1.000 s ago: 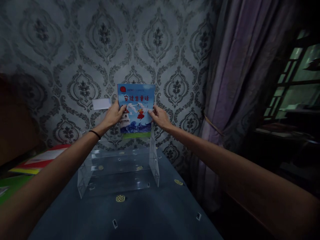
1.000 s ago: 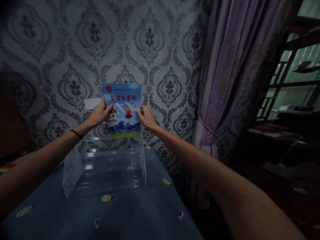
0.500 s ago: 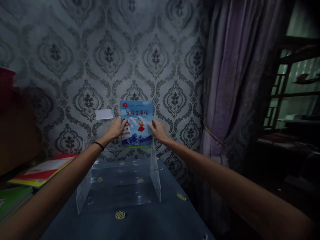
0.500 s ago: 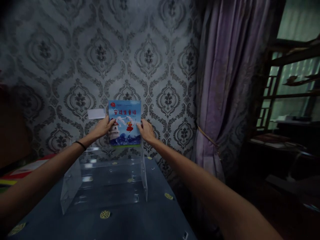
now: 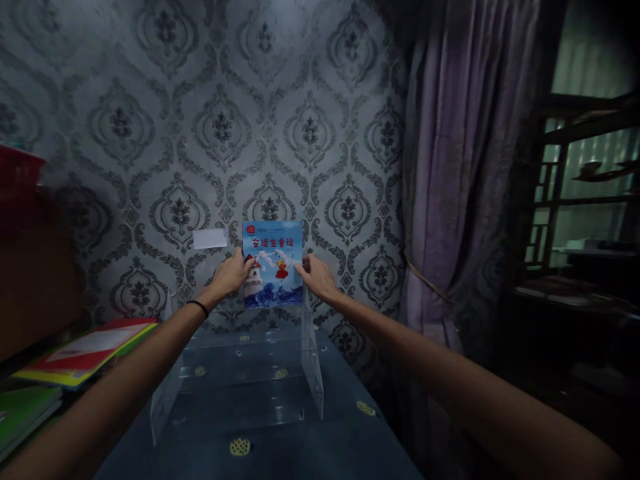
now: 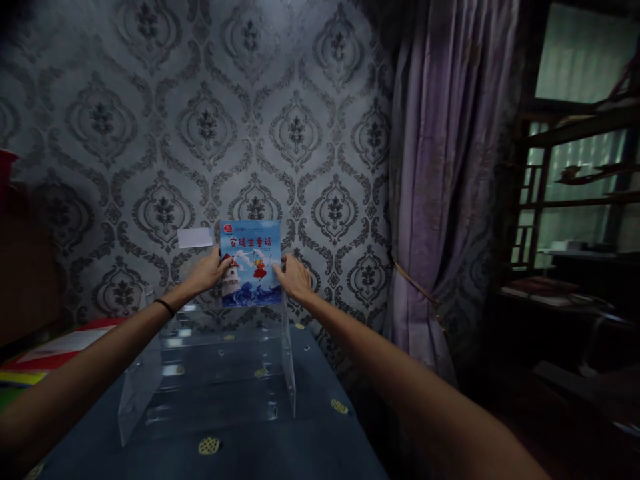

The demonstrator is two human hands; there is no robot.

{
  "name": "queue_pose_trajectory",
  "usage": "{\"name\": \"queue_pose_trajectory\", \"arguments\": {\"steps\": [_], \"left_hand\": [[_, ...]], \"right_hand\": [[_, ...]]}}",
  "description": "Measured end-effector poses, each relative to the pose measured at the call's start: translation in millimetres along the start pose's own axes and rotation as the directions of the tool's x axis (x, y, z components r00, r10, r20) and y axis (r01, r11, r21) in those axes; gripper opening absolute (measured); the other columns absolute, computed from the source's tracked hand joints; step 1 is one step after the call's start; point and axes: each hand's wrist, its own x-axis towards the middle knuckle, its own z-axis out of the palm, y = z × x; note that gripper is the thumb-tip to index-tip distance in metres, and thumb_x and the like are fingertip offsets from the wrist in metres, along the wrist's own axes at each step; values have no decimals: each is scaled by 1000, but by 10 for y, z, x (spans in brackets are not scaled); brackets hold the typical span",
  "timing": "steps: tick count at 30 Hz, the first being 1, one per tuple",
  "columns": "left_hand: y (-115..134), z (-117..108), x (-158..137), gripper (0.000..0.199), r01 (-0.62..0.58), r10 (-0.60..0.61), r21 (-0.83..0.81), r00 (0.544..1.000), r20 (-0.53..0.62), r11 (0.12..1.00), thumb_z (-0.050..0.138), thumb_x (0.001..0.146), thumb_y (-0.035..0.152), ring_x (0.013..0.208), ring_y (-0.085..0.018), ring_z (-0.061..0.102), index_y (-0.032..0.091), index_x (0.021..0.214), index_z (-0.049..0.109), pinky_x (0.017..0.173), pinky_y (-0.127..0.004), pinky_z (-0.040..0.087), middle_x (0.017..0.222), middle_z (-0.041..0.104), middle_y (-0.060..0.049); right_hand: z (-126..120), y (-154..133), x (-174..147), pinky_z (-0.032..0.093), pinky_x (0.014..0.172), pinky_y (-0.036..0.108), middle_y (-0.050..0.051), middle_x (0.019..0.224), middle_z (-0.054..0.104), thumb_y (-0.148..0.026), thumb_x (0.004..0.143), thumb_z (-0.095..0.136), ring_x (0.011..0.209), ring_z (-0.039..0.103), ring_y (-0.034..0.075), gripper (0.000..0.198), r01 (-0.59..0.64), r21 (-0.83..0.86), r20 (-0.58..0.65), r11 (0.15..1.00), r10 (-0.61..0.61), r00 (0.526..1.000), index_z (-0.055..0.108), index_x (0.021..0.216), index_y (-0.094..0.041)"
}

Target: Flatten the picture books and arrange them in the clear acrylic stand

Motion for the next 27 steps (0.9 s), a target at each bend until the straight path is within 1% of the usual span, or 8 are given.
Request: {"name": "queue_pose_trajectory", "arguments": {"steps": [2, 4, 9, 12, 15, 18, 23, 27], "left_hand": [[6, 15, 41, 37, -8, 7, -38, 1000, -18, 999, 50, 95, 45, 106, -35, 67, 15, 117, 53, 88, -41, 48, 111, 71, -20], [6, 36, 90, 33, -30, 28, -89, 999, -31, 996, 47, 95, 40, 108, -32, 67, 16, 116, 54, 89, -39, 49, 113, 71, -18], [-42, 95, 175, 26, -91, 82, -208, 995, -48, 974, 46, 92, 34, 103, -27, 67, 18, 106, 61, 90, -35, 50, 103, 73, -10], [-77, 123, 183, 25, -109, 101, -263, 994, -46, 959, 47, 91, 36, 100, -26, 66, 18, 100, 63, 89, -34, 51, 97, 73, -7], [-88, 133, 171, 26, -116, 107, -312, 993, -46, 943, 48, 90, 36, 101, -26, 64, 18, 100, 64, 89, -34, 51, 98, 73, -7], [-73, 119, 137, 27, -115, 107, -350, 993, -44, 930, 49, 90, 36, 104, -25, 63, 17, 102, 64, 90, -32, 51, 101, 73, -7], [-29, 63, 61, 28, -115, 114, -376, 993, -25, 919, 49, 90, 34, 110, -25, 61, 18, 108, 63, 95, -31, 49, 110, 72, -6], [0, 42, 23, 28, -103, 111, -382, 994, -2, 919, 47, 91, 32, 111, -24, 61, 19, 112, 60, 99, -34, 48, 115, 69, -6]], "right_hand": [[18, 12, 24, 49, 84, 37, 10, 99, 74, -40, 88, 62, 94, 67, 28, 35, -8, 57, -3, 998, 8, 1000, 65, 116, -19], [44, 22, 63, 51, 87, 36, 9, 101, 75, -37, 87, 62, 97, 68, 27, 36, 1, 129, 2, 992, -1, 1000, 66, 119, -19], [121, 64, 149, 54, 89, 37, 6, 100, 77, -27, 84, 61, 98, 69, 25, 30, 14, 328, 25, 945, -23, 999, 71, 111, -20], [150, 87, 164, 56, 87, 38, 5, 96, 78, -25, 80, 62, 97, 69, 26, 28, -17, 426, 55, 904, -6, 998, 72, 106, -19], [145, 96, 161, 56, 86, 36, 4, 94, 77, -24, 77, 61, 94, 70, 24, 25, -65, 503, 98, 862, 18, 995, 71, 100, -19], [112, 95, 134, 56, 82, 33, 3, 91, 76, -24, 76, 61, 89, 70, 21, 23, -118, 551, 142, 826, 47, 989, 69, 97, -19], [53, 82, 52, 51, 61, 26, 2, 86, 71, -37, 77, 63, 77, 66, 19, 29, -212, 566, 210, 796, 110, 972, 65, 101, -21], [27, 64, 4, 46, 58, 23, 4, 93, 70, -39, 78, 61, 79, 64, 18, 34, -246, 564, 236, 788, 132, 963, 64, 106, -21]]}}
